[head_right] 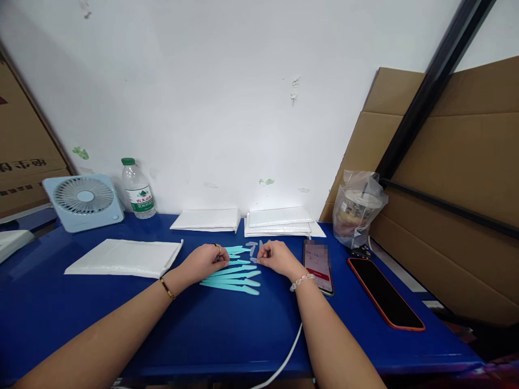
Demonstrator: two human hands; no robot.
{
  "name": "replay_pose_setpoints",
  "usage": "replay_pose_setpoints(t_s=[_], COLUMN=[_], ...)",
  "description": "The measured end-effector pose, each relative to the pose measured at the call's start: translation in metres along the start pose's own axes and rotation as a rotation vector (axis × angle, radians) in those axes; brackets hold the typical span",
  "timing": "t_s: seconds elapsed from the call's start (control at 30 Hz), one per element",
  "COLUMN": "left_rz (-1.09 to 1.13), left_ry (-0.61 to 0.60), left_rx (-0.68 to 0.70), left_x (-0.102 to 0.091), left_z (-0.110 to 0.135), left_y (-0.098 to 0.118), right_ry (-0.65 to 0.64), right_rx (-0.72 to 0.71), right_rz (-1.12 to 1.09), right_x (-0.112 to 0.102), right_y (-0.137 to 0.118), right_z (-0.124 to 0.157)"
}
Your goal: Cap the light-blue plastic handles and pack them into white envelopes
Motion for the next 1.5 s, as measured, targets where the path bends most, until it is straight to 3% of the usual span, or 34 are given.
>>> replay_pose_setpoints(t_s=[0.37, 0.53, 0.63, 0.8, 1.0, 1.13, 1.33, 1.5], left_rz=[0.031, -0.073, -0.164, -0.128, -0.025, 0.015, 0.069, 0.109], left_ry=[-0.035, 0.103, 0.138, 0.092, 0.078, 0.079, 0.069, 0.06], left_rx=[0.073, 0.028, -0.037, -0.045, -0.017, -0.001, -0.016, -0.009], left_x=[0.004, -0.007, -0.013, -0.01, 0.002, 0.007, 0.006, 0.01], left_z=[-0.001, -0.001, 0.0, -0.001, -0.004, -0.005, -0.003, -0.007], left_y=[0.012, 0.004, -0.005, -0.01, -0.004, 0.0, -0.003, -0.001], right_ry=[-0.059, 0.226, 0.275, 0.21, 0.038, -0.001, 0.01, -0.03], right_rx=[-0.056, -0.028, 0.052, 0.094, 0.008, -0.068, -0.064, -0.104], right_rz=[-0.065, 0.128, 0.192, 0.091, -0.104, -0.15, -0.092, -0.136], right_x=[0.016, 0.009, 0.009, 0.004, 0.006, 0.01, 0.005, 0.013], right_y=[-0.013, -0.011, -0.006, 0.005, -0.003, -0.013, -0.01, -0.013], right_z=[-0.002, -0.009, -0.014, -0.012, -0.006, -0.004, -0.002, -0.005])
Point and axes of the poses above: each hand's wrist, its own z-axis away from the middle knuckle, its own x-axis out of the palm, y = z × x, the point moved 4 cm from there along -z, towards the middle knuckle, and after that the axes turned 5 degrees about -y, right-handed, at the moved point
